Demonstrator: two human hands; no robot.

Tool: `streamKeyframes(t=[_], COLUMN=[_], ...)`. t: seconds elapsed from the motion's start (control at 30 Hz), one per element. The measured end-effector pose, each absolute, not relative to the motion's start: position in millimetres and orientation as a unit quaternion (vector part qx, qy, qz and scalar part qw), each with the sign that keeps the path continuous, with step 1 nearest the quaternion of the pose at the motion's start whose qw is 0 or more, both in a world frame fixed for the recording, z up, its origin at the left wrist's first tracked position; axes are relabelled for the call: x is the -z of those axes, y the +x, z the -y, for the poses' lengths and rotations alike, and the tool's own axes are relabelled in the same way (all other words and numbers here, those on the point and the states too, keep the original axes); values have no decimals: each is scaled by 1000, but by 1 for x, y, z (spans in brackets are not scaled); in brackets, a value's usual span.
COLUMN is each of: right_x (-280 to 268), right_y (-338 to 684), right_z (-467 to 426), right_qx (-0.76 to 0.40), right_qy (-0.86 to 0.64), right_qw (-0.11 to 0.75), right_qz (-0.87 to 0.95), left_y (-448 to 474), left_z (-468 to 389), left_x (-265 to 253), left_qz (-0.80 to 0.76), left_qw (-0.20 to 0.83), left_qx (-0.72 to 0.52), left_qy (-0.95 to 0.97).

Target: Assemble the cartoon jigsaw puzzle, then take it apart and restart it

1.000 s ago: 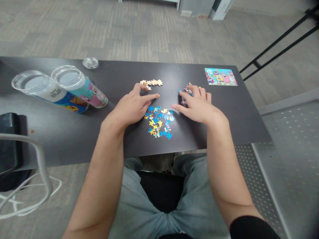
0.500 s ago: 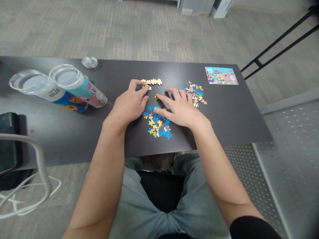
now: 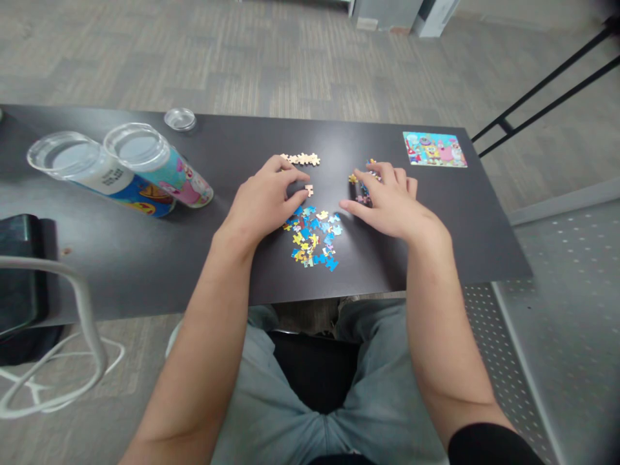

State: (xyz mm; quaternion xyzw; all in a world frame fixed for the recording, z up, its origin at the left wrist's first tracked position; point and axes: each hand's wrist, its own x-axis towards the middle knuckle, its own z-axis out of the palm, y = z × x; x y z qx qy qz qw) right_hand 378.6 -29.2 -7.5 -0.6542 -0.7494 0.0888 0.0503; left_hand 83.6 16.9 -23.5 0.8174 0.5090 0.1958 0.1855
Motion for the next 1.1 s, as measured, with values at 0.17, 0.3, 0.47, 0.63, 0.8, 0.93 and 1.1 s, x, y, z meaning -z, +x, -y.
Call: streamKeyframes(t=[0.17, 0.3, 0.47, 0.63, 0.8, 0.93, 1.1], right_x=[1, 1, 0, -4, -3, -1, -6], right_y=[351, 338, 338, 338, 333, 337, 349], right_z=[31, 32, 30, 32, 34, 34, 36], right_qx=[-137, -153, -155, -159, -158, -153, -193], right_qy=[-599, -577, -562, -543, -538, -551, -521], right_qw=[45, 41, 59, 58, 49, 42, 49], right_qz=[788, 802, 810, 822, 826, 819, 830], left_y=[95, 96, 97, 89, 76, 71, 73], left_z=[-14, -16, -17, -19, -25, -26, -23], left_x=[20, 23, 23, 20, 23, 26, 26], left_qz=[-549, -536, -522, -526, -565, -605, -611], left_qw=[188, 214, 248, 240, 191, 172, 155], left_qx=[-181, -203, -252, -246, -267, -234, -181], left_qy=[794, 791, 777, 778, 757, 742, 755])
